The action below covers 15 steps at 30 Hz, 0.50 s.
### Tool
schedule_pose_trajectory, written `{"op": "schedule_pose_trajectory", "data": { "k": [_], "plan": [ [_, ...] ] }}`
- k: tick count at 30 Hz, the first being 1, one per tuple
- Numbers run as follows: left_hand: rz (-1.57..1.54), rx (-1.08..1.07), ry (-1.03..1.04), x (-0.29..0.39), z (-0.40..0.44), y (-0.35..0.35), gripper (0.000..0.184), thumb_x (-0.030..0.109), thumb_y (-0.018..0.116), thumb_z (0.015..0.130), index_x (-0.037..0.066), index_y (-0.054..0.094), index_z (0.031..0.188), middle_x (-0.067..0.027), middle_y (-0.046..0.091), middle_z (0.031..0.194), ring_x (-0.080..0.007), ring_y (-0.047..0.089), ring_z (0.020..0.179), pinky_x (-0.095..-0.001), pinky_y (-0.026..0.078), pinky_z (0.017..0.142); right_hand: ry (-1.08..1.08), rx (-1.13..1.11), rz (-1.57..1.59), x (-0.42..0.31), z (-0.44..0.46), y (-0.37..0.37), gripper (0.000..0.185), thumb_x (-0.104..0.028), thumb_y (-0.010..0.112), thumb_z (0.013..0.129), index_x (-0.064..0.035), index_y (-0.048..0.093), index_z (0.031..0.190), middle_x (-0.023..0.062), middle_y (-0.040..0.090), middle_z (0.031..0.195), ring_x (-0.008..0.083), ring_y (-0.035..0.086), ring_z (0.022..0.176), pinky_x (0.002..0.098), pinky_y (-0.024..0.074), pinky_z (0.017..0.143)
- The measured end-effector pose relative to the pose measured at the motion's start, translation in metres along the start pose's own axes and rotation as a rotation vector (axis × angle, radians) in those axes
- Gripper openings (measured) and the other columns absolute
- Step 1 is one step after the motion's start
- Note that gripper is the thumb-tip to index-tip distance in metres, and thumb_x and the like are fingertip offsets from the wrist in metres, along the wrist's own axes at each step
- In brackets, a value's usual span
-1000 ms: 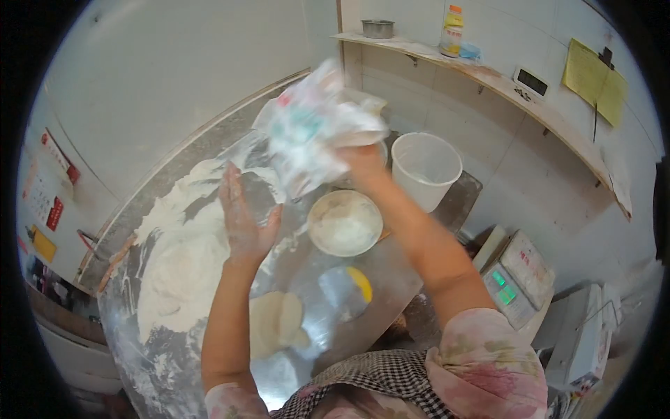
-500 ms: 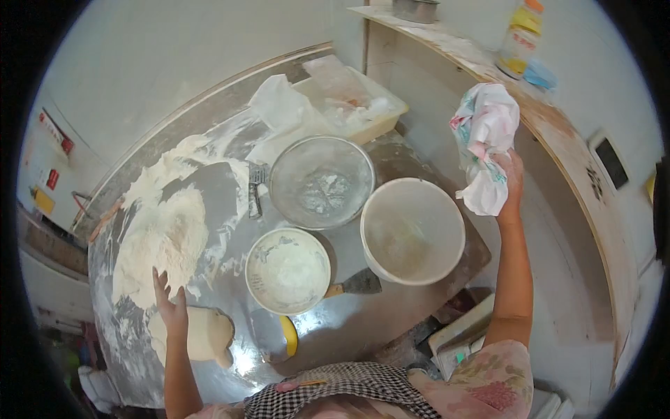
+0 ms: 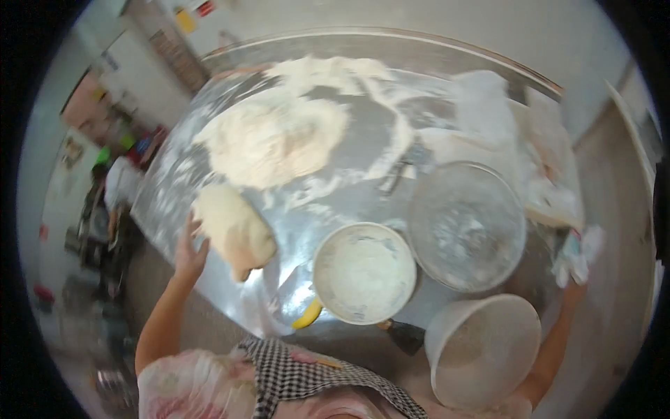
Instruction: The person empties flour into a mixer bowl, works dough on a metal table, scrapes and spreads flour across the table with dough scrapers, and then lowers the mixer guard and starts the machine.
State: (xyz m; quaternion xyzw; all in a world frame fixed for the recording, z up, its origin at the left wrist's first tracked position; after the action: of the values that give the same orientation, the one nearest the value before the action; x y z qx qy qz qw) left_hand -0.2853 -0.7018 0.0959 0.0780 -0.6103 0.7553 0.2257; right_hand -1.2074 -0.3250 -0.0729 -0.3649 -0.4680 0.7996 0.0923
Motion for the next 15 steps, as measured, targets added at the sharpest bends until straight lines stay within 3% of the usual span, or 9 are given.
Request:
{"op": "schedule_pose_trajectory", "data": {
  "k": [4, 7, 10, 12, 15],
  "plan": [
    [0.085, -0.019, -0.035, 0.007, 0.003, 0.006, 0.052, 0.001, 0.06, 0.074, 0.007, 0.041, 0.122, -0.0102, 0.04, 0.133, -0.0297, 0.047, 0.112, -0.0372, 0.042, 0.091, 0.16, -0.228, -0.343, 0.074, 0.017, 0.053, 0.048, -0.013, 0.061, 0.076, -0.0011, 0.046, 0.12, 0.0165, 0.05, 0.116, 0.0277, 0.049, 0.106, 0.0346, 0.0376, 0.091],
    [0.047, -0.066, -0.034, 0.015, 0.008, 0.017, 0.042, 0.003, 0.061, 0.074, 0.005, 0.043, 0.113, -0.0077, 0.037, 0.136, -0.0292, 0.044, 0.115, -0.0375, 0.041, 0.092, 0.22, -0.31, -0.502, 0.098, 0.015, 0.069, 0.048, -0.014, 0.06, 0.078, -0.0002, 0.045, 0.121, 0.0176, 0.05, 0.116, 0.0283, 0.05, 0.105, 0.0348, 0.0382, 0.09],
    [0.107, -0.084, 0.105, 0.026, 0.01, 0.023, 0.042, 0.005, 0.06, 0.075, 0.004, 0.042, 0.114, -0.0075, 0.037, 0.135, -0.027, 0.044, 0.116, -0.0373, 0.039, 0.094, 0.239, -0.344, -0.591, 0.105, 0.011, 0.06, 0.048, -0.016, 0.059, 0.079, 0.0007, 0.045, 0.122, 0.0187, 0.05, 0.115, 0.0289, 0.05, 0.105, 0.035, 0.0389, 0.09],
    [0.093, -0.096, 0.091, 0.026, 0.01, 0.02, 0.044, 0.008, 0.06, 0.075, 0.004, 0.042, 0.115, -0.0068, 0.038, 0.135, -0.0257, 0.046, 0.113, -0.0373, 0.038, 0.094, 0.234, -0.331, -0.605, 0.102, 0.013, 0.047, 0.049, -0.017, 0.059, 0.08, 0.0013, 0.044, 0.122, 0.0194, 0.049, 0.115, 0.0293, 0.05, 0.104, 0.0352, 0.0393, 0.089],
    [0.065, -0.072, 0.099, -0.001, 0.009, 0.02, 0.055, 0.008, 0.061, 0.074, 0.005, 0.038, 0.124, -0.0084, 0.041, 0.132, -0.0261, 0.048, 0.109, -0.0377, 0.039, 0.092, 0.23, -0.251, -0.383, 0.064, 0.006, 0.005, 0.049, -0.02, 0.057, 0.081, 0.0013, 0.044, 0.123, 0.0208, 0.048, 0.116, 0.0306, 0.05, 0.103, 0.0362, 0.0407, 0.086]
  ]
}}
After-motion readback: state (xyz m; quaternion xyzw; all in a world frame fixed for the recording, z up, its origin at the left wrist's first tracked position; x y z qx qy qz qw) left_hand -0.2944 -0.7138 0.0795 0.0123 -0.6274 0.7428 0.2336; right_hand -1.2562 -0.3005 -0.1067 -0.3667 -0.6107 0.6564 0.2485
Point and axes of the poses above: each hand's wrist, its own z-axis towards the middle knuckle, its own y-axis out of the palm, x = y × z, the point moved 9 cm from there along z, towards the middle knuckle
